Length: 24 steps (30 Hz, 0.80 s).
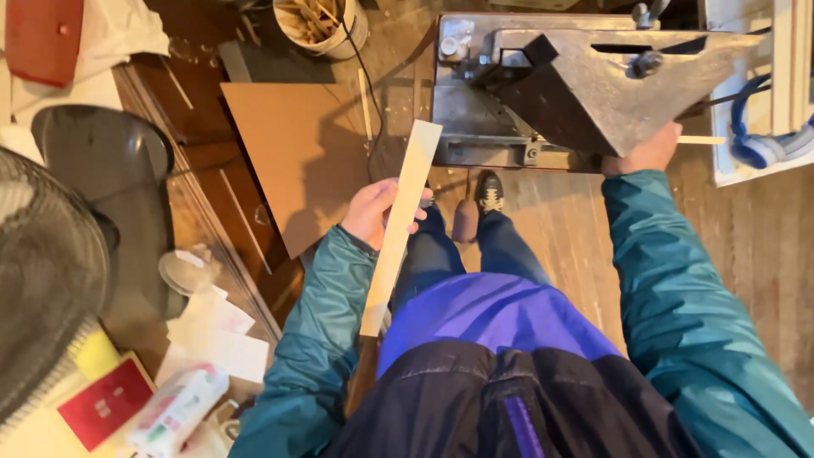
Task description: Measuring and cutting thin wooden strips for art framing using a manual mitre cutter.
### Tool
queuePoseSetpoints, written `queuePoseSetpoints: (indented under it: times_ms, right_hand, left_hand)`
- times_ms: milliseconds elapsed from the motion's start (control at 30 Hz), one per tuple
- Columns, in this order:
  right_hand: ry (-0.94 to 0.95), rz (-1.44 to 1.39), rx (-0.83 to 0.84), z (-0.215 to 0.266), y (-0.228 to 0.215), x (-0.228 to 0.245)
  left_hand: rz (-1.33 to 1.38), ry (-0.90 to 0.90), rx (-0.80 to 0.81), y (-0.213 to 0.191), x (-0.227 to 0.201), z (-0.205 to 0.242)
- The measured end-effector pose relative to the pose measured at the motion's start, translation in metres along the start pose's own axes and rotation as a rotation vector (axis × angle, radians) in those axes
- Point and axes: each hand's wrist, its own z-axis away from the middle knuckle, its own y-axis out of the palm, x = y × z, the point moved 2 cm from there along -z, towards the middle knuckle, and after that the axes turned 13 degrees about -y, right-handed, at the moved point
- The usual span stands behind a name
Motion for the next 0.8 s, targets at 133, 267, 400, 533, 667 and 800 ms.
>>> queuePoseSetpoints:
  times_ms: [133,267,400,533,667,800]
  right_hand:
    - [-0.430,0.498,0.356,-0.013,-0.021,0.062]
    - [-0.383,0.541,0.544,-0.016,-0.044,0.090]
    - [-0.593,0.370,0.676,-0.028,-0.057,0.098]
    - [-0.575,0.311,0.691,-0.030,-0.054,0.093]
    - [-0.616,0.271,0.645,-0.027,-0.051,0.086]
    - [-0.625,0.213,0.638,-0.029,-0.053,0.082]
  left_hand:
    - [-0.188,-0.002,-0.139,0.034,0.035,0.005]
    - [-0.266,-0.019,-0.144,0.068,0.094,0.010]
    - [-0.629,0.013,-0.331,0.114,0.109,0.013]
    - [-1.368,0.573,-0.548,0.137,0.101,0.013]
    - [-1.448,0.524,-0.713,0.136,0.099,0.029]
    - [-1.424,0.518,-0.946,0.145,0.110,0.059]
